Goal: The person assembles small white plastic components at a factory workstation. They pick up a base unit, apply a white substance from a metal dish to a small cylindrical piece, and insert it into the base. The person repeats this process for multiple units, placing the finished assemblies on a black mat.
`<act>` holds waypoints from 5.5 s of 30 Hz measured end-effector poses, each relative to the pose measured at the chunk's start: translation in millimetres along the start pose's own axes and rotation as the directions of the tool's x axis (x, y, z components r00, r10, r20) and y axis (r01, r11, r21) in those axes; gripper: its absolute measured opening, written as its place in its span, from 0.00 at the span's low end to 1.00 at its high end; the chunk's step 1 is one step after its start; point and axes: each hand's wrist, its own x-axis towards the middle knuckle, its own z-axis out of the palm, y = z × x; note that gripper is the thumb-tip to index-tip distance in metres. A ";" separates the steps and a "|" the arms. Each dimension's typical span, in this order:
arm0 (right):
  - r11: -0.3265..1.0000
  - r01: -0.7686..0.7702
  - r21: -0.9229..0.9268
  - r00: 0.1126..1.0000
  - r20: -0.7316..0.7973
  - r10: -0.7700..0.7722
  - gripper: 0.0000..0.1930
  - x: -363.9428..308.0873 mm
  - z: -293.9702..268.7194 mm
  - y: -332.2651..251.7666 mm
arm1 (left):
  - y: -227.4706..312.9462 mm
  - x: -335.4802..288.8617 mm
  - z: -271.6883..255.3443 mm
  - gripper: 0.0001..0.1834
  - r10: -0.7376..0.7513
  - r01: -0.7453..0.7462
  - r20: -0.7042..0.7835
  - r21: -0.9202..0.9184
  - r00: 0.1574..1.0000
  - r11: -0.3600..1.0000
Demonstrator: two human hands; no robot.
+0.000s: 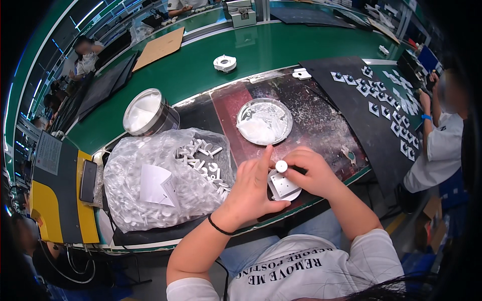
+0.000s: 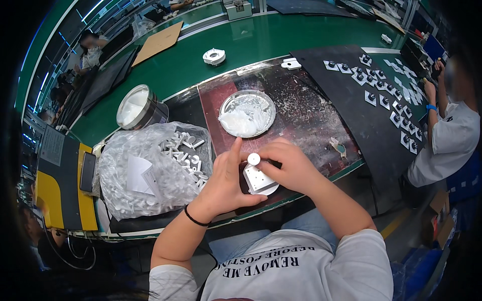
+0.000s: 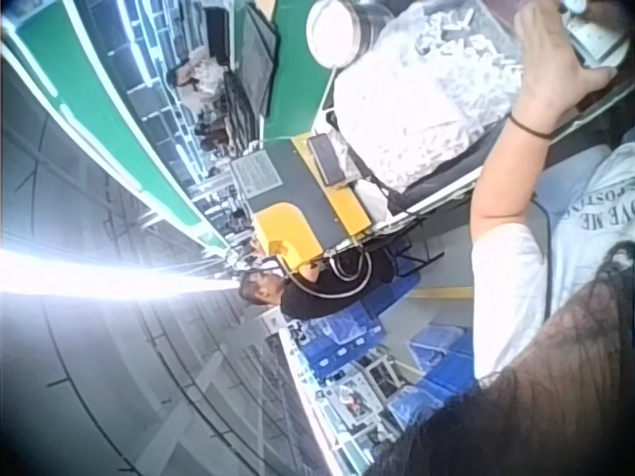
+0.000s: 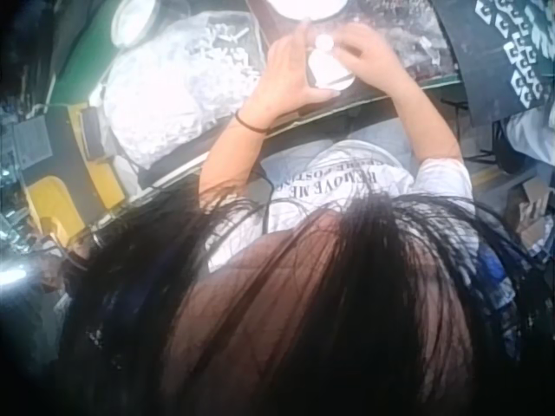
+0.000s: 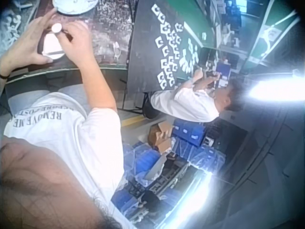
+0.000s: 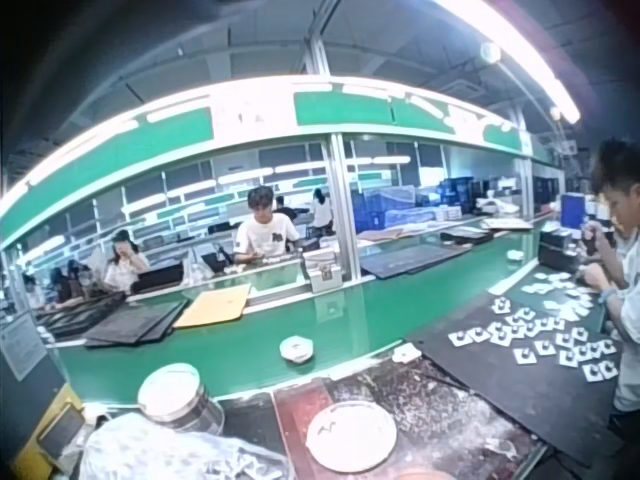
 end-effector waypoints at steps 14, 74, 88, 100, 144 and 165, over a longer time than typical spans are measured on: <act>0.516 -0.556 0.652 0.823 0.344 0.452 0.20 -4.0 -24.4 -16.6 | -0.6 3.0 -5.6 0.63 0.112 -0.147 -0.319 -0.088 0.941 0.985; 0.799 -0.010 -0.602 0.949 0.245 0.197 0.24 309.0 148.0 61.9 | -12.2 7.2 -44.7 0.33 0.193 0.050 -0.634 0.344 0.749 0.938; 0.737 -0.341 0.584 0.936 0.281 0.211 0.30 170.0 20.3 -41.6 | -14.8 1.9 -38.7 0.49 -0.093 0.159 -0.804 0.001 0.587 0.987; 0.516 -0.478 0.711 0.872 0.313 0.377 0.22 -53.5 -17.9 -35.9 | 22.2 7.3 -5.4 0.43 0.046 -0.055 -0.067 -0.133 0.997 0.990; 0.377 -0.594 -0.711 0.802 -0.563 0.200 0.08 -150.5 -92.9 22.2 | 8.9 6.8 -18.4 0.53 -0.079 0.078 0.064 0.027 0.995 0.997; 0.339 -0.621 -0.706 0.782 -0.537 0.315 0.10 -137.0 -84.1 27.2 | 13.2 6.8 -17.4 0.41 -0.104 0.096 0.111 0.072 0.988 0.993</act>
